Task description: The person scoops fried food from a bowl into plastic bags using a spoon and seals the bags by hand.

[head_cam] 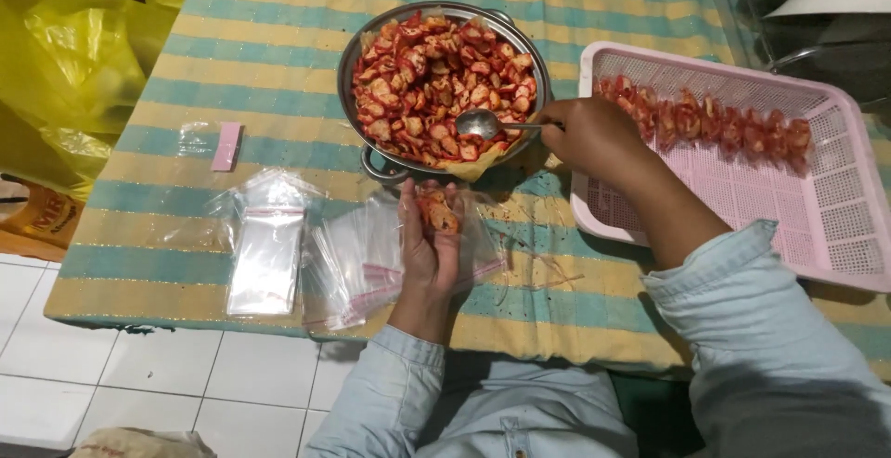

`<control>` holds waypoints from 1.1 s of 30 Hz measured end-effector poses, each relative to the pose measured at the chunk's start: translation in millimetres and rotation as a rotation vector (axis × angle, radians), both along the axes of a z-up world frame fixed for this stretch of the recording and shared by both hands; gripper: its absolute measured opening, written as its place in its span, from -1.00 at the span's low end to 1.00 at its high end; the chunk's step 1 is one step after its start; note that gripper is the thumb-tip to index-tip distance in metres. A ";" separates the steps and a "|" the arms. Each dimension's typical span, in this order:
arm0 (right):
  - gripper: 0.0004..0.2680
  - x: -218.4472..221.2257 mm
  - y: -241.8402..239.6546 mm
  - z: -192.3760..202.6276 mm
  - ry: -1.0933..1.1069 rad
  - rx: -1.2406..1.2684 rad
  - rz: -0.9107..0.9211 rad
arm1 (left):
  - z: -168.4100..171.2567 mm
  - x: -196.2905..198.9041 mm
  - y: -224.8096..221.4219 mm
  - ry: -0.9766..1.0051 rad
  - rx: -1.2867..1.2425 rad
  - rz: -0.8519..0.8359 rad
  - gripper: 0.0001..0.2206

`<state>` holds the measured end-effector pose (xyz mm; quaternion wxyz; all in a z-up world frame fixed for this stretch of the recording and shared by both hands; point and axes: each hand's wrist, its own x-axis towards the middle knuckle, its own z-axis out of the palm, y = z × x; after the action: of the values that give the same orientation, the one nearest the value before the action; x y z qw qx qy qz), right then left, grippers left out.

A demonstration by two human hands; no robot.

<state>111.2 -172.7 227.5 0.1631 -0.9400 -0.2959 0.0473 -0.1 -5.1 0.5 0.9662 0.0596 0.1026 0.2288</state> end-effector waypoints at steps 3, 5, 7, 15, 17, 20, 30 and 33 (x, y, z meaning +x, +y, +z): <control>-0.76 -0.3 2.5 -4.8 0.037 0.021 -0.018 | 6.3 -3.8 -3.0 -0.015 0.009 0.006 -0.62; -0.78 6.2 10.3 -8.5 0.019 -0.015 -0.001 | 3.2 -2.3 -3.0 -0.026 0.005 0.008 -0.62; -0.78 9.1 14.0 -12.3 0.002 -0.050 0.018 | 1.9 -2.1 -2.7 -0.036 0.002 0.011 -0.62; -0.77 17.3 6.9 -8.4 0.173 0.079 -0.120 | 5.5 -5.0 -3.0 -0.049 -0.004 0.006 -0.64; -0.78 21.7 0.1 -12.9 0.194 0.131 -0.149 | 7.2 -4.7 -2.6 -0.044 -0.014 0.007 -0.66; -0.78 20.9 -7.7 -10.4 0.208 0.196 -0.184 | 8.6 -4.1 -2.3 -0.041 -0.040 0.011 -0.70; -0.76 -35.9 -14.9 79.0 0.390 -0.037 -0.385 | 32.7 -12.8 1.2 -0.086 -0.092 0.032 -0.79; -0.75 -22.9 -58.1 66.2 0.284 -0.146 -0.305 | 34.1 -13.2 1.7 -0.104 -0.108 0.015 -0.83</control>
<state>88.3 -230.8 293.7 0.1400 -0.9671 -0.1199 0.1752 -13.4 -3.4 34.6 0.9704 -0.0053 0.0648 0.2328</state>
